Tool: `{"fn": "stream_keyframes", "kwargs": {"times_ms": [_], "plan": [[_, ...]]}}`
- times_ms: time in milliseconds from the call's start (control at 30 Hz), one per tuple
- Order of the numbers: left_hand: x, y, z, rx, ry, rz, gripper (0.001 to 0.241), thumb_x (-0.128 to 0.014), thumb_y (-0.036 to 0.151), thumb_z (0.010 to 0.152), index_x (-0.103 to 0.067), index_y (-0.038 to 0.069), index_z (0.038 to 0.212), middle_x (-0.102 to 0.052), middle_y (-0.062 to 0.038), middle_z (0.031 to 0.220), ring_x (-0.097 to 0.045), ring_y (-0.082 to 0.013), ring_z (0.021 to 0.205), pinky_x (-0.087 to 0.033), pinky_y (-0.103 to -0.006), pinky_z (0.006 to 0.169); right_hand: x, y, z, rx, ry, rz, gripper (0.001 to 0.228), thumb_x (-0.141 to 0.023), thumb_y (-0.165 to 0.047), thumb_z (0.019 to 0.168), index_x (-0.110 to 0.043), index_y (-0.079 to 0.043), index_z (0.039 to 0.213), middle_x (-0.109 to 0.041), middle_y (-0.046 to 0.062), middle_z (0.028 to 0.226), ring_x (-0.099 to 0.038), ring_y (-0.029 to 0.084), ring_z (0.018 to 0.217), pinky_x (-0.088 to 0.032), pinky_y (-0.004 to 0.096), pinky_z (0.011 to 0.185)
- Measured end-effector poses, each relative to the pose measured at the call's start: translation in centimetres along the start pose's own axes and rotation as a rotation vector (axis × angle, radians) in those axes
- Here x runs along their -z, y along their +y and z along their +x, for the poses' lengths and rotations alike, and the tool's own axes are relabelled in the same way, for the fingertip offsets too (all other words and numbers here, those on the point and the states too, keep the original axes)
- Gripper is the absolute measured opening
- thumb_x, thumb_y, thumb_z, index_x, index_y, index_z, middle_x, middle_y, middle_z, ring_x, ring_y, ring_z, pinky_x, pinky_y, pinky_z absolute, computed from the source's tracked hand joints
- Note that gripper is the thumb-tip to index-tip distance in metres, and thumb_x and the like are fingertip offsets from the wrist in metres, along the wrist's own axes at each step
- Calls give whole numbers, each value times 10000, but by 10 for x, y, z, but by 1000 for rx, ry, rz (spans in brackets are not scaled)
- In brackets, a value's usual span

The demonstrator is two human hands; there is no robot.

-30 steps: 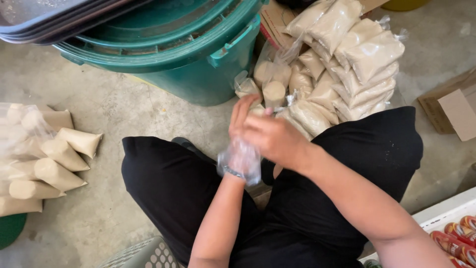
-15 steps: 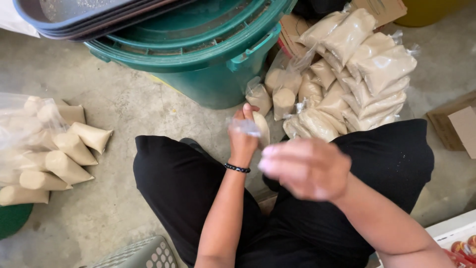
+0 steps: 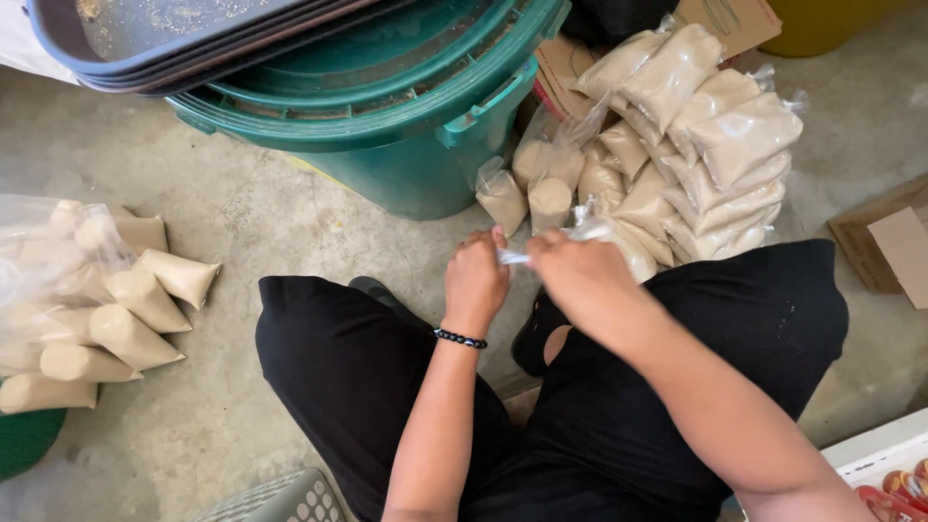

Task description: Manually tie off small plastic bags filled with powder and stack them.

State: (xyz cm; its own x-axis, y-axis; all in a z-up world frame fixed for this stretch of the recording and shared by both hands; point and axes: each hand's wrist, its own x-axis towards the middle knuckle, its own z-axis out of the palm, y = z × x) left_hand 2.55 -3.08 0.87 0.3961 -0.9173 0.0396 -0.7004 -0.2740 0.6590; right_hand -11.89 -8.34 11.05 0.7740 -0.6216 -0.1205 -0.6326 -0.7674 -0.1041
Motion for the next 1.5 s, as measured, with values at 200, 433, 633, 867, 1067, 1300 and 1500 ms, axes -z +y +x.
{"fn": "stream_keyframes", "kwargs": {"times_ms": [200,433,633,867,1067,1300,1500], "plan": [[10,-16,8,-309,61,-401,169,-748,137,807,-777,62,955,-749,-106,1086,-669,-321,1000,-519,-398,893,27,27,3,-75,-56,179,273,-551,-399,989,-677,-157,995,-666,69,956,-696,318,766,-557,459,678],[25,-17,7,-290,-23,-699,161,-858,30,837,-793,12,983,-567,-78,1126,-586,-236,1100,-474,-355,981,48,51,2,22,85,459,279,-605,-376,992,-723,-147,885,-665,59,808,-677,273,751,-523,419,664],[49,13,-1,83,-188,-1142,166,-731,12,897,-754,-26,1058,-603,-32,1070,-678,-110,853,-574,-234,742,34,65,-18,-243,-349,925,367,-563,-368,996,-675,-73,807,-653,74,660,-636,126,470,-477,329,489],[135,70,-32,-334,-516,-1178,139,-752,57,955,-784,26,1087,-694,-57,1073,-688,-160,995,-576,-296,895,-13,6,-80,479,-895,2082,414,-514,-390,1123,-604,-24,953,-667,98,881,-668,195,727,-536,315,630],[185,117,-41,-738,-872,-1141,147,-742,168,966,-795,88,1077,-712,-51,1052,-686,-157,966,-557,-295,875,4,17,-86,705,-403,1842,253,-613,-293,1017,-635,-55,936,-679,94,895,-681,239,785,-543,343,673],[161,117,-65,-715,-684,-821,143,-807,142,920,-807,127,1062,-683,-17,1059,-660,-152,1041,-530,-317,948,56,48,-105,654,280,1166,110,-730,-149,875,-721,-54,930,-693,81,868,-687,261,777,-548,362,695],[101,121,-75,-329,-491,-887,123,-792,40,891,-767,69,1008,-741,-36,1088,-738,-202,1065,-534,-376,1046,45,35,-168,81,306,847,76,-772,-93,853,-743,-23,851,-684,54,694,-670,194,590,-490,307,558]]}}
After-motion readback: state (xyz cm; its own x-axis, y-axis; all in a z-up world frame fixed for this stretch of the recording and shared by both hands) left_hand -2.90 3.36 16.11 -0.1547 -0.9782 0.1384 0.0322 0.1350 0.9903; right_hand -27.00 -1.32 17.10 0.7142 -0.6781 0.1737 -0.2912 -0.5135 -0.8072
